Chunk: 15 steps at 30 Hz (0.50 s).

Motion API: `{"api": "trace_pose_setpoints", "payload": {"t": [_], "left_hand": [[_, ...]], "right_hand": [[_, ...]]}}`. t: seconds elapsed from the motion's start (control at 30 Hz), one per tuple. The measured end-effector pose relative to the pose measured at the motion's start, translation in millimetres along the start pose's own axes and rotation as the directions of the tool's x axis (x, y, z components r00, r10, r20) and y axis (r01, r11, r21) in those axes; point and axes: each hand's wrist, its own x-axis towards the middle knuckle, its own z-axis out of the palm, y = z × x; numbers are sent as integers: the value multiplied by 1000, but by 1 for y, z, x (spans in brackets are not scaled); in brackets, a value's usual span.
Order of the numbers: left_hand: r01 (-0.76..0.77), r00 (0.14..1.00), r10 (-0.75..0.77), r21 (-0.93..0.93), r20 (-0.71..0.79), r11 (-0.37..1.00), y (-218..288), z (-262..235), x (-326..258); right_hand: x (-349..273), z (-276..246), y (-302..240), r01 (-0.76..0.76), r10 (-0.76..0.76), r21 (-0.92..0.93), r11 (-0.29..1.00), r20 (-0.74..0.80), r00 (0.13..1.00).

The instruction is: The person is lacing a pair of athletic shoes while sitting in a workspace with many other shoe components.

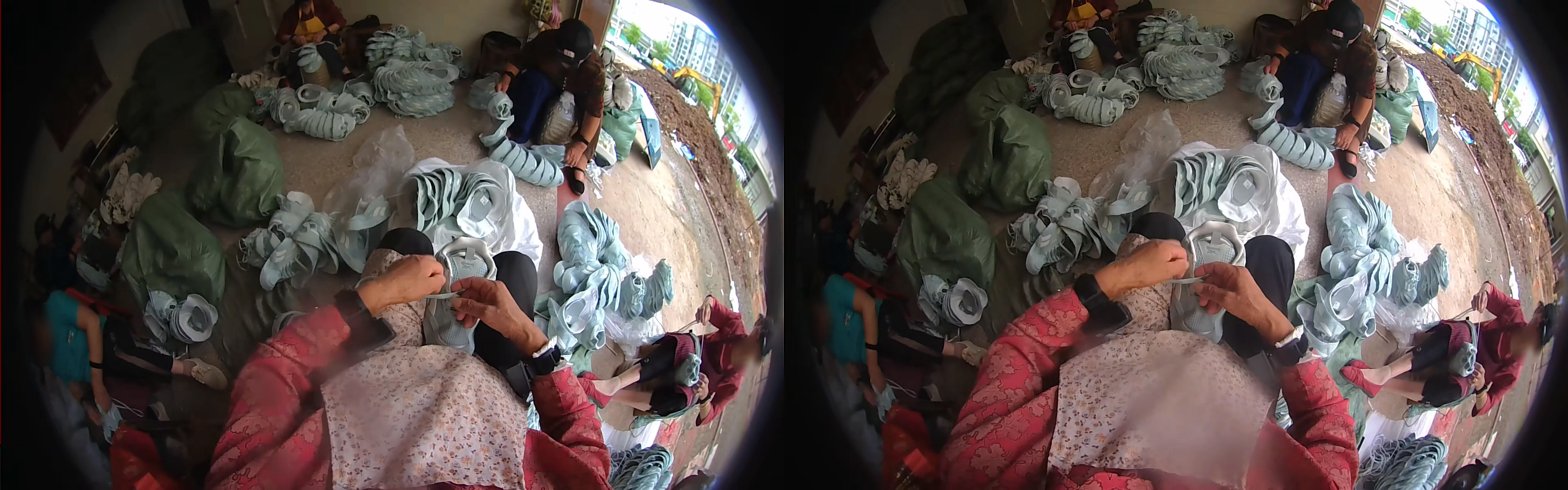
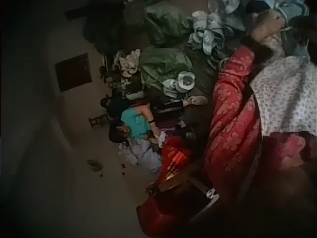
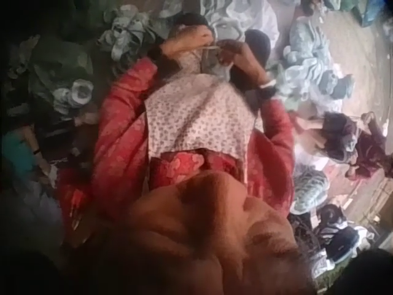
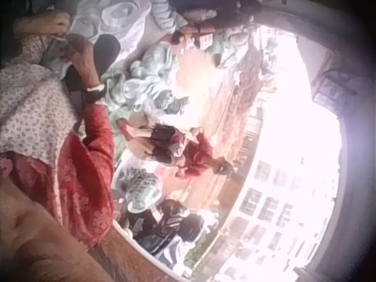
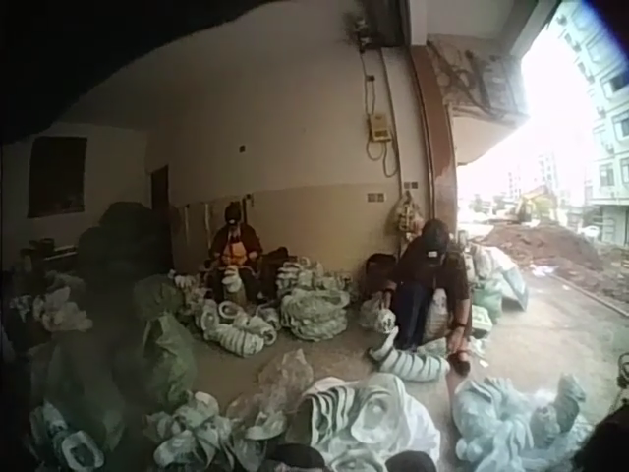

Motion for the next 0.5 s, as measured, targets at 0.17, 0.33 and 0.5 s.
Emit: {"api": "trace_pose_setpoints", "payload": {"t": [0.17, 0.33, 0.5], "left_hand": [[-326, 928, 329, 44, -175, 944, 14, -34, 4], [-435, 882, 436, -49, 176, 899, 7, -42, 22], [-463, 840, 468, -87, 276, 882, 6, -40, 31]], "right_hand": [[0, -10, -26, -32, 47, -209, 977, 69, 997], [24, -32, -37, 272, -419, -740, 615, -15, 908], [48, -33, -28, 429, -405, -644, 634, 196, 893]]}}
